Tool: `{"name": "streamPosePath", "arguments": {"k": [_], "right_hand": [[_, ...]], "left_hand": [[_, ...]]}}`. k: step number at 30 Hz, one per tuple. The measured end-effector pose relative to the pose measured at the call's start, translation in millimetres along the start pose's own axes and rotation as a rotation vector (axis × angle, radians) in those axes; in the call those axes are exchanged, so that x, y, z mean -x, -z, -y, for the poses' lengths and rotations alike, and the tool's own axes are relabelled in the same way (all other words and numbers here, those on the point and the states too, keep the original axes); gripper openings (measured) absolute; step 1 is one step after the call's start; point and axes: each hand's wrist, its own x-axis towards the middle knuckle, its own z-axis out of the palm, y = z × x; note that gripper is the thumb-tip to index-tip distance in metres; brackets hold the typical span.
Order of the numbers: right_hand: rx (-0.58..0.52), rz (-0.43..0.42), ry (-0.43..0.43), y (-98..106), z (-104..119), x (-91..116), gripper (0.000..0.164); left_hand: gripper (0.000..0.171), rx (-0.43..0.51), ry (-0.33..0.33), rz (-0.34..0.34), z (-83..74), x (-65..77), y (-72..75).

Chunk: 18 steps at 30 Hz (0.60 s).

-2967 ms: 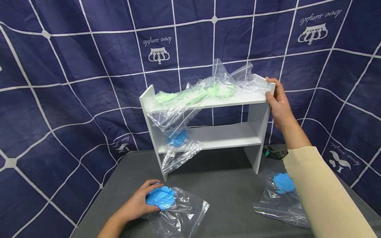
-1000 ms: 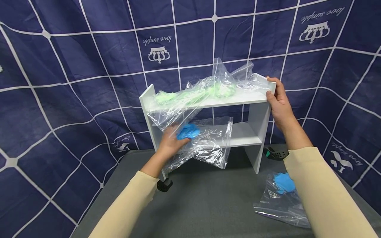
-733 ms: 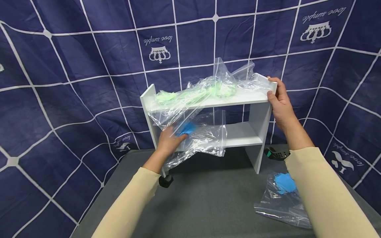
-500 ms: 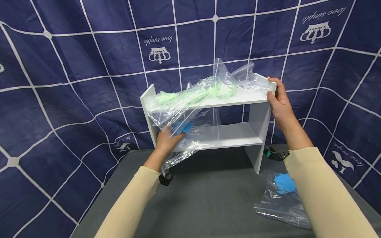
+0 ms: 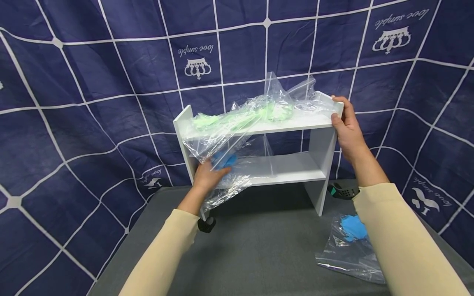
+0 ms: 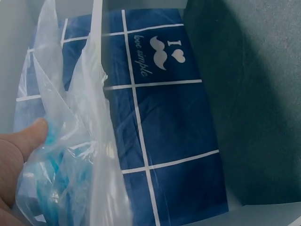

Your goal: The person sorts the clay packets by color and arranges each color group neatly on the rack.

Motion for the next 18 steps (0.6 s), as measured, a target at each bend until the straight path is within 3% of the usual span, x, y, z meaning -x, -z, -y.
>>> {"name": "streamPosePath", "arguments": {"k": [13,18], "right_hand": [[0.002,0.002,0.000,0.1,1.0,-0.5,0.040],[-0.011,0.006,-0.003,0.4,0.4,-0.2,0.040]], "left_hand": [[0.092,-0.049,-0.058,0.052,-4.2,23.1,16.4],[0.077,-0.042,-0.142,-0.058,-3.2,36.6,23.7]]}}
